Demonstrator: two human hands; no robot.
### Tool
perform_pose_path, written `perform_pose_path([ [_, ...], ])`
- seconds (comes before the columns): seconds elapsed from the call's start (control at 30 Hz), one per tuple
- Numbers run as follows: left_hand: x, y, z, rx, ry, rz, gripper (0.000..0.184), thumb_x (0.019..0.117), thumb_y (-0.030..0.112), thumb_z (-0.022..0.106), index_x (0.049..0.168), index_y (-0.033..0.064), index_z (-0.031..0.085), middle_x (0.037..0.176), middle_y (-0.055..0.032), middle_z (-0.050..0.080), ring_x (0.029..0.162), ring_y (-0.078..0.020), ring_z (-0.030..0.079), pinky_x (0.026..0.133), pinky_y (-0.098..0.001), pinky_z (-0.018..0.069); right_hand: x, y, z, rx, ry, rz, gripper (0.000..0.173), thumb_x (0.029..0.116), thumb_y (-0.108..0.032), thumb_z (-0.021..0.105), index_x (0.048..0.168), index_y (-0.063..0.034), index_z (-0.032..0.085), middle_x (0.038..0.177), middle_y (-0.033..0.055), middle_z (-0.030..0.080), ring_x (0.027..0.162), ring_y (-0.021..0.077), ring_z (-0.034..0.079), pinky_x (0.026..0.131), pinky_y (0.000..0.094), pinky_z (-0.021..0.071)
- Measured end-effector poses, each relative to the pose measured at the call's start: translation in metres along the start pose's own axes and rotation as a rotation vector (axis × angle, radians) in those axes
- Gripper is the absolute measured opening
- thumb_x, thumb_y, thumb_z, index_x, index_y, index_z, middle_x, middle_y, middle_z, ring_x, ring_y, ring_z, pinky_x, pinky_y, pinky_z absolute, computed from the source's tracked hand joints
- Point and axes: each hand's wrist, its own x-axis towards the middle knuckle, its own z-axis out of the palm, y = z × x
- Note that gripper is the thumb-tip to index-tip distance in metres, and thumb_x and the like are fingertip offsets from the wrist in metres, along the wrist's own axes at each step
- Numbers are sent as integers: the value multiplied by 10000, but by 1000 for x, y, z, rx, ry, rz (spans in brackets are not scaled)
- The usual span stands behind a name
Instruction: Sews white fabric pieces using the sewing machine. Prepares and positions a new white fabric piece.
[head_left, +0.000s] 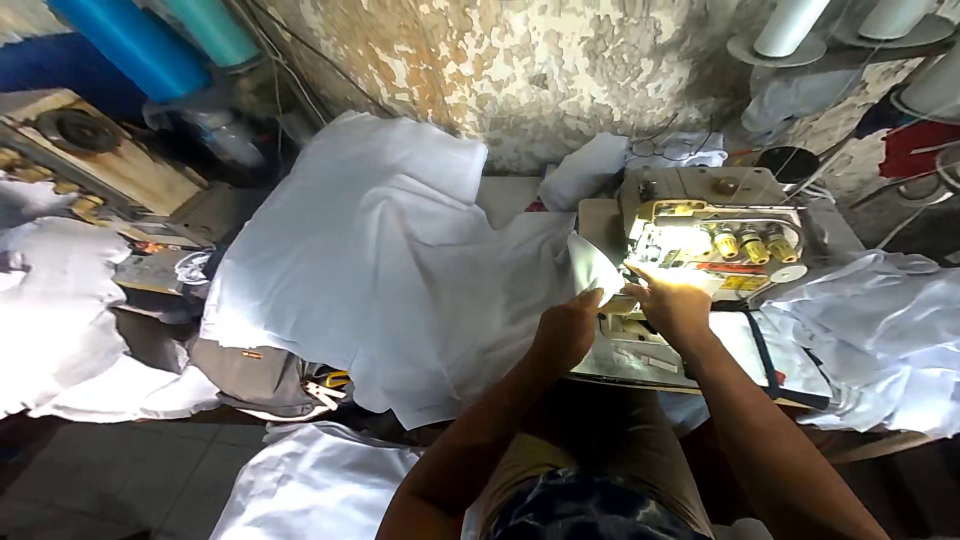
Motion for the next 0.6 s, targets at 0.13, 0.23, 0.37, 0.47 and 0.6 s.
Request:
perform_pose_path([
  [0.13, -6, -3, 5, -23, -3, 3, 342, 1014, 13, 536, 1342, -15, 630, 1264, -210, 688, 953, -360, 739, 788, -506, 588, 3, 2, 11, 16, 103, -70, 303, 1042, -125, 578, 1323, -103, 688, 977, 278, 716, 817, 521, 689, 637, 691, 492],
  [0.23, -19, -7, 6, -79, 24, 33, 304, 992, 2, 560, 1272, -31, 674, 1217, -212, 710, 952, -363, 742, 812, -514, 586, -8, 0, 9, 41, 82, -6, 325, 1040, -102, 561, 1336, -143, 689, 946, 277, 719, 804, 537, 681, 634, 708, 480],
  [0.37, -60, -21, -4, -293, -47, 100, 258, 991, 93, 594, 1179, -31, 720, 1056, -188, 750, 975, -300, 732, 892, -461, 564, -30, 5, 6, 127, 43, 71, 313, 1045, -167, 581, 1335, -133, 692, 996, 272, 723, 847, 531, 683, 691, 724, 475],
  [0.47, -96, -32, -16, -628, -95, 113, 197, 981, 66, 601, 1070, -88, 687, 962, -135, 730, 880, -78, 682, 835, -229, 540, -46, 10, 15, 164, 80, 27, 287, 1016, -156, 622, 1276, -80, 717, 949, 252, 724, 772, 477, 691, 662, 678, 500],
  [0.6, -138, -30, -36, -936, -164, 3, 163, 994, 39, 534, 1056, -77, 630, 1026, -22, 717, 944, 64, 635, 867, -156, 517, -52, -1, 26, 213, 47, -31, 335, 980, -135, 663, 1311, -112, 708, 955, 245, 728, 753, 458, 695, 648, 667, 503],
])
